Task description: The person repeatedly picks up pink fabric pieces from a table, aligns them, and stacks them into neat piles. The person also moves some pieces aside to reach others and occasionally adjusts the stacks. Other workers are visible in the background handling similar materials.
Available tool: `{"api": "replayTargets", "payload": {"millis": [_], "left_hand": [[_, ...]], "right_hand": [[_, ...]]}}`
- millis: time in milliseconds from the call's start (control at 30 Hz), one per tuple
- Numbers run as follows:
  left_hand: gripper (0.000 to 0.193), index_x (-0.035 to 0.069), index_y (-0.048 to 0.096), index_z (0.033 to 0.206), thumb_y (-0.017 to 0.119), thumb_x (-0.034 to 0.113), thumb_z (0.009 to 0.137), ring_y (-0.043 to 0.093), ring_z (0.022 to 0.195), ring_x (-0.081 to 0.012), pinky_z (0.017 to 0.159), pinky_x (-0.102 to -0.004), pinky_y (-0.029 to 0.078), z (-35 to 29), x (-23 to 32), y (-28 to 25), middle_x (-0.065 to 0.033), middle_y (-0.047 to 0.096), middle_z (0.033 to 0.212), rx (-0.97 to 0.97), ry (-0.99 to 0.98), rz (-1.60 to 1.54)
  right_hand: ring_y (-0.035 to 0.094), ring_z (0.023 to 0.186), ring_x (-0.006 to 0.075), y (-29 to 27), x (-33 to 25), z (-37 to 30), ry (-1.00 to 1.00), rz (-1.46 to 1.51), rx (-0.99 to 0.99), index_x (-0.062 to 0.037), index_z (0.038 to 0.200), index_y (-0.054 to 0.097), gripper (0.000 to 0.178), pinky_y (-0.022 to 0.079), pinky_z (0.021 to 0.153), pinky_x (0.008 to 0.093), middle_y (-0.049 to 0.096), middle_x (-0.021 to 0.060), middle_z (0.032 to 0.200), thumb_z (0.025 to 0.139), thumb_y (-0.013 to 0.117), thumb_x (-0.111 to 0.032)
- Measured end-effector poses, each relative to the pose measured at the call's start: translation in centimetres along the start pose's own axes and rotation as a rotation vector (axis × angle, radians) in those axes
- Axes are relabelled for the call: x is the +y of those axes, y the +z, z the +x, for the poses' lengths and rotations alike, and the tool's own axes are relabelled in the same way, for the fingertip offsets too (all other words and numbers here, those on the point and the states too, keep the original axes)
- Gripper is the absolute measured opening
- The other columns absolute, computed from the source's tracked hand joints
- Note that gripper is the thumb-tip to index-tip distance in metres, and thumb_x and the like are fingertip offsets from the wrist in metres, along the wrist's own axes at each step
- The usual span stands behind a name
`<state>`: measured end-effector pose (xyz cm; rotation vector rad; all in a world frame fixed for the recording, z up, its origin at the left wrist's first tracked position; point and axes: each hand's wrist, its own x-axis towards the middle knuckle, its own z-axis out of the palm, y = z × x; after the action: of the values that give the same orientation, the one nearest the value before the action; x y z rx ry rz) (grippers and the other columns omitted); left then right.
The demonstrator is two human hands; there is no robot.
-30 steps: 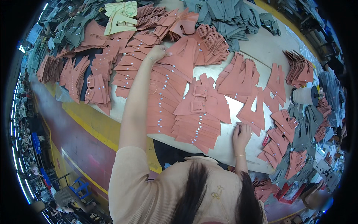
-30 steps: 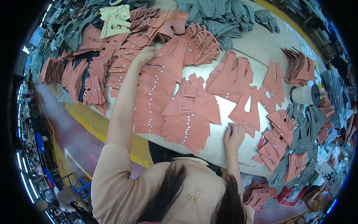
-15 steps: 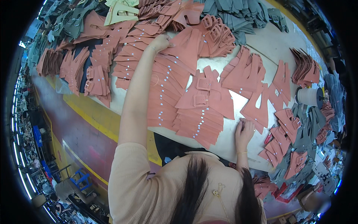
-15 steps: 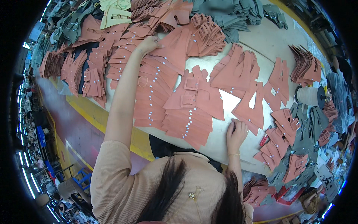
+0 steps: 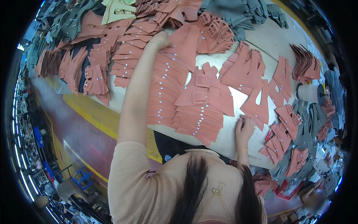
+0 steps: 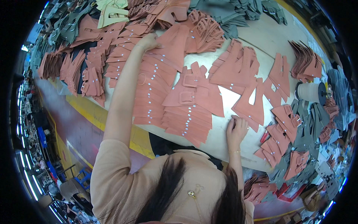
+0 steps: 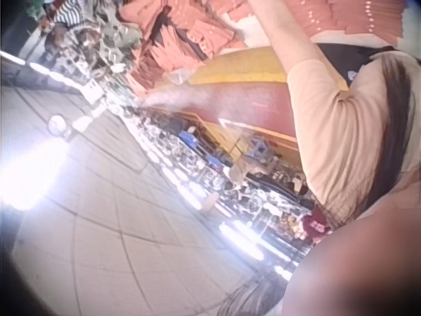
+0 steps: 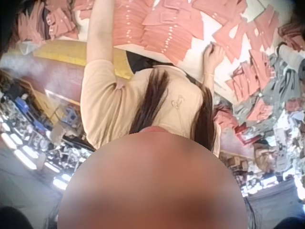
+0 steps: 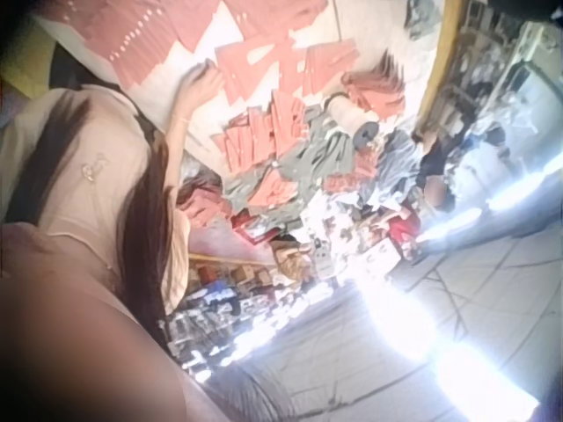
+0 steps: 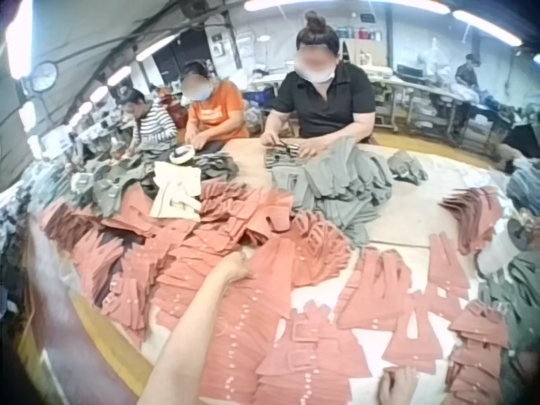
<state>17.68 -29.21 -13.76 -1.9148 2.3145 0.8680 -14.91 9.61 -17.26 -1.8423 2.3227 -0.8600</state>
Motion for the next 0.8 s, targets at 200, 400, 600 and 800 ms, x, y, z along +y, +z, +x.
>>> {"api": "replayTargets", "payload": {"millis": [200, 400, 600, 800], "left_hand": [[0.025, 0.003, 0.06, 0.105, 0.047, 0.014, 0.086, 0.064, 0.086, -0.0368, 0.074, -0.0497, 0.051, -0.2, -0.6, 3.1, -0.0194, 0.065, 0.095, 0.481, 0.297, 0.476], [0.024, 0.0, 0.057, 0.106, 0.049, 0.007, 0.084, 0.061, 0.09, -0.0404, 0.077, -0.0489, 0.049, -1.3, 1.3, 6.2, -0.0233, 0.062, 0.097, 0.46, 0.301, 0.559], [0.03, 0.003, 0.06, 0.105, 0.061, 0.006, 0.075, 0.061, 0.092, -0.0392, 0.081, -0.0472, 0.049, -3.8, 5.1, 4.6, -0.0217, 0.062, 0.095, 0.385, 0.349, 0.428], [0.028, 0.0, 0.065, 0.099, 0.07, 0.014, 0.076, 0.06, 0.087, -0.0293, 0.078, -0.0381, 0.048, -6.4, 13.5, 8.3, -0.0187, 0.061, 0.089, 0.151, 0.521, -0.094]], "right_hand": [[0.054, 0.081, 0.0283, 0.0, 0.3, -0.2, 0.056, 0.028, -0.011, -0.0094, 0.088, 0.06, 0.012, 0.04, 0.074, 0.0418, 0.055, 0.0095, 0.08, 0.076, 0.062, -0.006], [0.051, 0.083, 0.0261, -0.7, 0.8, -0.7, 0.037, 0.038, 0.03, -0.0091, 0.091, 0.061, 0.01, 0.038, 0.074, 0.0387, 0.054, 0.0072, 0.084, 0.081, 0.061, -0.008], [0.052, 0.089, 0.0264, -2.5, 1.0, -1.2, 0.069, 0.18, -0.057, -0.0076, 0.094, 0.062, 0.012, 0.039, 0.081, 0.038, 0.055, 0.0071, 0.087, 0.082, 0.061, -0.006], [0.052, 0.09, 0.027, -4.0, 2.1, -1.0, 0.083, 0.21, 0.006, -0.0068, 0.093, 0.063, 0.013, 0.04, 0.08, 0.0395, 0.055, 0.008, 0.089, 0.08, 0.062, -0.006]]}}
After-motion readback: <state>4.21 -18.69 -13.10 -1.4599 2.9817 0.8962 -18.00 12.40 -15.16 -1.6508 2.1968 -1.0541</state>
